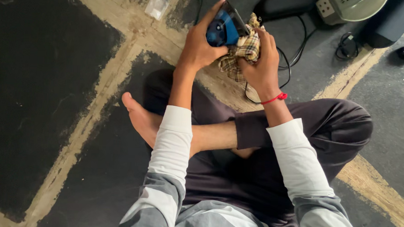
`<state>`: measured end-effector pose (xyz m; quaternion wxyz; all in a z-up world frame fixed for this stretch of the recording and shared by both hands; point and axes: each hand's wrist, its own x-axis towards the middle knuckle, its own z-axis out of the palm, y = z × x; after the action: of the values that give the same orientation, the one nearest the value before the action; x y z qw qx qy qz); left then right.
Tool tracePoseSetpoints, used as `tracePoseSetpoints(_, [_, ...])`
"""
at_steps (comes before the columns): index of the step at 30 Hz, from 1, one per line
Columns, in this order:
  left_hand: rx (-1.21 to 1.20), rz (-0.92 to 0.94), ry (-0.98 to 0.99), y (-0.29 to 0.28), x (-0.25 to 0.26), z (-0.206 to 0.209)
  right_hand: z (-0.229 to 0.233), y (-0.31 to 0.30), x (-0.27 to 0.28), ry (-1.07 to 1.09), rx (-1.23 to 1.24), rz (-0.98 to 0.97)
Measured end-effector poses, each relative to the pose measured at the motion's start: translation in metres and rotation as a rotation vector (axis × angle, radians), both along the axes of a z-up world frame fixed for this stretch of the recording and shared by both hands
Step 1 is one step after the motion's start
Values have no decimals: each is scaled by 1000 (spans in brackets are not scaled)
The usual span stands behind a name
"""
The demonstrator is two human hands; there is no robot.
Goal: The person sits on the floor and wipes a blue electric iron with a checkered cloth, cleaning the soleplate and body. They then wipe the iron's power cord and place the iron into a cardboard box.
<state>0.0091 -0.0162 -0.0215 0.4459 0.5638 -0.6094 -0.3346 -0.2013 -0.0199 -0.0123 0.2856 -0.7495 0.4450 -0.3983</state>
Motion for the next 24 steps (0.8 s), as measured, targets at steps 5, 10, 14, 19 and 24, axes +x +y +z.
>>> tracePoseSetpoints(5, [-72,21,-67,1,0,1,0,-3,0,-43,35,-14])
tracePoseSetpoints(10, [-79,49,-127,3,2,9,13,2,0,-61,-107,25])
tracePoseSetpoints(14, [-113,101,-242,5,1,13,8,-1,-1,-135,-33,35])
tracePoseSetpoints(19, [-110,103,-274,7,2,24,-1,-7,-4,-126,21,29])
tracePoseSetpoints(24, [-219,140,-281,8,2,25,-3,-8,-5,-110,96,53])
